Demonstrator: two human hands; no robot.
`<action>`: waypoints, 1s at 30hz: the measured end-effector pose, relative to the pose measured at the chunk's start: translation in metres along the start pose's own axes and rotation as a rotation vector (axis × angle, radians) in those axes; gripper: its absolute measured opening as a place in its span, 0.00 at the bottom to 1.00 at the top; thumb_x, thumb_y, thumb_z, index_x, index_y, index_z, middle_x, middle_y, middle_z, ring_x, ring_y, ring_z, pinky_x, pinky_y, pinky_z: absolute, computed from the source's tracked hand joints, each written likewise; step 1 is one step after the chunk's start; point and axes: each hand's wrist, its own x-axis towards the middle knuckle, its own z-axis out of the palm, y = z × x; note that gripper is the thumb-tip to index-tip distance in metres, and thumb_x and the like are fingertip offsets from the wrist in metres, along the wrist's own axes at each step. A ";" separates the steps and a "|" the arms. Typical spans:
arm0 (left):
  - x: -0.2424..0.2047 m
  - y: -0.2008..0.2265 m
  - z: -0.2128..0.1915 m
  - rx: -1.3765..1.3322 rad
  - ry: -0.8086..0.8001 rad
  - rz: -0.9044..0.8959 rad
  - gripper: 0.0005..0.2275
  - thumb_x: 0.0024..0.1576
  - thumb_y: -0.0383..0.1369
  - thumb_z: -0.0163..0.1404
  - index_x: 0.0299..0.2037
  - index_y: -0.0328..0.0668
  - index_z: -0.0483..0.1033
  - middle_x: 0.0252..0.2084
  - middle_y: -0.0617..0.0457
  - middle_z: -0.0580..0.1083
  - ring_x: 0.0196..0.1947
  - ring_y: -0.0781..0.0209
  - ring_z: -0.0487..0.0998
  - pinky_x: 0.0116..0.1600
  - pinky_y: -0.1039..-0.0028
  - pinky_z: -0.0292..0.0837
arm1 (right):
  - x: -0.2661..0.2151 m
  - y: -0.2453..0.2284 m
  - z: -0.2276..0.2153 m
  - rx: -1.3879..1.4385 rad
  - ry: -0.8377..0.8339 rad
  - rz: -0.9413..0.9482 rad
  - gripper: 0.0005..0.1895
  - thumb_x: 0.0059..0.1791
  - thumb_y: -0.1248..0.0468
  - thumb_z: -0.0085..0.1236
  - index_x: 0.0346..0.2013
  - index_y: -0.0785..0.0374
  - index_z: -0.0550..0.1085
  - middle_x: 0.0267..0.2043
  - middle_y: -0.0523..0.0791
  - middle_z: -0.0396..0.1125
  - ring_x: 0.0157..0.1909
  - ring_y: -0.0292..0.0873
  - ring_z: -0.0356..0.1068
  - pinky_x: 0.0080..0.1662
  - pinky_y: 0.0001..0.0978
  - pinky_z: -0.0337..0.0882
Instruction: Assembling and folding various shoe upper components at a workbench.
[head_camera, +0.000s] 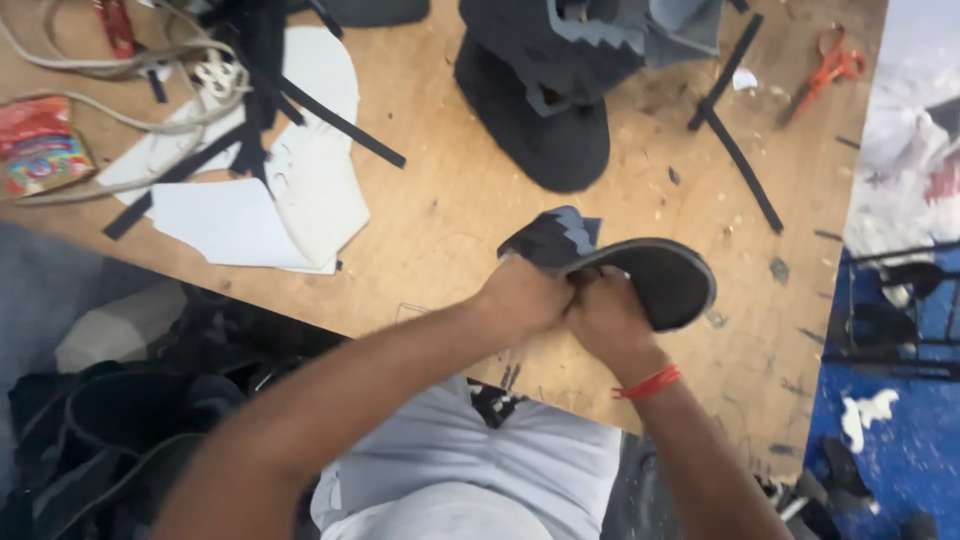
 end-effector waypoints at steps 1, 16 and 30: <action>0.006 0.010 -0.004 -0.016 -0.008 -0.001 0.24 0.54 0.35 0.46 0.60 0.31 0.74 0.61 0.37 0.73 0.65 0.43 0.67 0.70 0.54 0.61 | -0.008 0.000 0.011 -0.002 -0.010 0.014 0.14 0.51 0.61 0.49 0.42 0.67 0.78 0.46 0.58 0.73 0.49 0.61 0.73 0.53 0.52 0.71; 0.002 -0.044 -0.029 0.074 -0.383 -0.137 0.14 0.48 0.27 0.56 0.45 0.34 0.77 0.45 0.37 0.78 0.47 0.39 0.79 0.49 0.55 0.76 | -0.031 -0.017 0.011 0.017 0.277 -0.335 0.18 0.55 0.64 0.46 0.56 0.74 0.69 0.60 0.63 0.71 0.52 0.57 0.75 0.50 0.43 0.74; -0.056 0.003 -0.015 0.377 -0.118 -0.206 0.21 0.56 0.27 0.49 0.60 0.29 0.66 0.45 0.37 0.76 0.35 0.49 0.83 0.32 0.66 0.78 | -0.019 -0.037 -0.009 0.132 0.220 -0.103 0.26 0.41 0.72 0.51 0.54 0.58 0.78 0.33 0.57 0.73 0.35 0.63 0.73 0.39 0.55 0.73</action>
